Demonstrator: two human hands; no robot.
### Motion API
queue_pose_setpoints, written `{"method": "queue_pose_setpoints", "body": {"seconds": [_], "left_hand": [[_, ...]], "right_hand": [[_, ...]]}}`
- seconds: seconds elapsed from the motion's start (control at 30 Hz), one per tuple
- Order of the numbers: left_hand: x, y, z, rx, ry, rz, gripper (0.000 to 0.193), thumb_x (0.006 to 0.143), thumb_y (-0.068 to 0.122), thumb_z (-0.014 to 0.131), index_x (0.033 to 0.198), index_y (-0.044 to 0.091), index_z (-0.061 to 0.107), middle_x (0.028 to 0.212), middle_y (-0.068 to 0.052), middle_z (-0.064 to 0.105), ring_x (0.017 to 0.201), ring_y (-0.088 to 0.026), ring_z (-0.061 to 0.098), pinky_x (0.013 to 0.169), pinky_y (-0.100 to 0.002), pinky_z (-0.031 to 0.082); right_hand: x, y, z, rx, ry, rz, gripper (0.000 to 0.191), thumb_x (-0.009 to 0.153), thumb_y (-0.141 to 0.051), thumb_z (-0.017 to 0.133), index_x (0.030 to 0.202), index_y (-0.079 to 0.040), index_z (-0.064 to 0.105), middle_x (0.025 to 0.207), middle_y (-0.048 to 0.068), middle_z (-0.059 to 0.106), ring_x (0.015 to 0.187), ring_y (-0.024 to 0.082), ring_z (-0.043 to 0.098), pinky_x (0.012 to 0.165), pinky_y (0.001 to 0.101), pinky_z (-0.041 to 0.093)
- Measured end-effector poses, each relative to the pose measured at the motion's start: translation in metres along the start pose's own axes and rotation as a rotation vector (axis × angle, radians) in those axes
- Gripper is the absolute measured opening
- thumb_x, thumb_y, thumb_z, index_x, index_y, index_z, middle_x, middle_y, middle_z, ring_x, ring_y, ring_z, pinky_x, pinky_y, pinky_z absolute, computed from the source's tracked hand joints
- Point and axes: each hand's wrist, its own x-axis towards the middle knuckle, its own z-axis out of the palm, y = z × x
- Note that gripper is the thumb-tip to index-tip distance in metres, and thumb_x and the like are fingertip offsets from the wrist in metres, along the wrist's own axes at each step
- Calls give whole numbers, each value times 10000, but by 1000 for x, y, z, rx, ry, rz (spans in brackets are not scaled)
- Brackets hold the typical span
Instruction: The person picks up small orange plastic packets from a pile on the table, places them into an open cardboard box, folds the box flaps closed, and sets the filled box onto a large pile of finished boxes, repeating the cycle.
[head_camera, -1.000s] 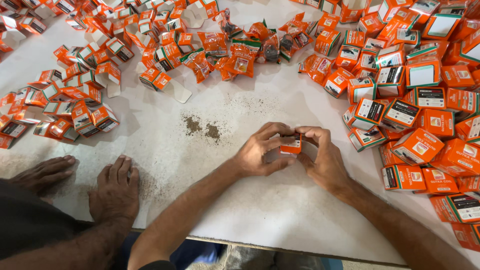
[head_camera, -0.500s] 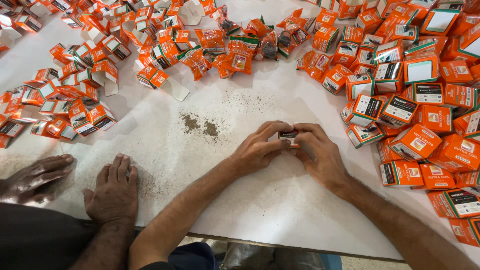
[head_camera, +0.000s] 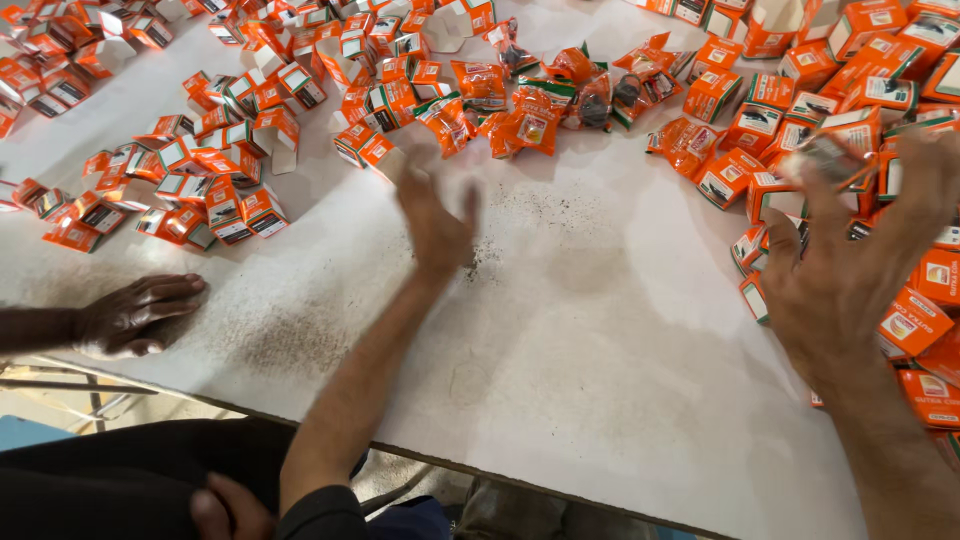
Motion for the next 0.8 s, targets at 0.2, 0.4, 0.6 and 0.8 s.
{"method": "queue_pose_setpoints", "body": {"seconds": [0.2,0.4,0.6,0.8], "left_hand": [[31,-96,-5,152,62,-424,415,794,119,770,1158,25,595,1105,-123,643,1087,-344,599,963,-523,431],[0,14,-12,-380,-373,441,161,839,46,674,1000,43,669,1085,-142,667,1075,-342,615,942,-453,521],[24,112,24,-529,-607,609,423,728,24,657,1149,35,700,1228,-166,669,1161,-359,633,968,-453,539],[103,62,115,58,-522,-66,680,802,330,809,1293,-22,498,1094,-248,626,999,-387,666,770,-472,563]], "right_hand": [[-20,-34,14,183,-145,-148,545,938,-178,854,1379,-106,544,1490,206,462,1416,438,483,1197,603,448],[-48,-70,39,807,-451,227,785,875,-314,779,1492,4,411,1479,230,482,1346,387,521,1096,471,463],[-57,-64,56,1106,-654,587,617,954,-321,687,1419,31,489,1349,197,644,1288,288,613,1072,396,473],[-55,-64,50,1011,-612,554,586,865,-217,767,1318,35,494,1234,156,669,1195,276,647,1011,365,492]]}}
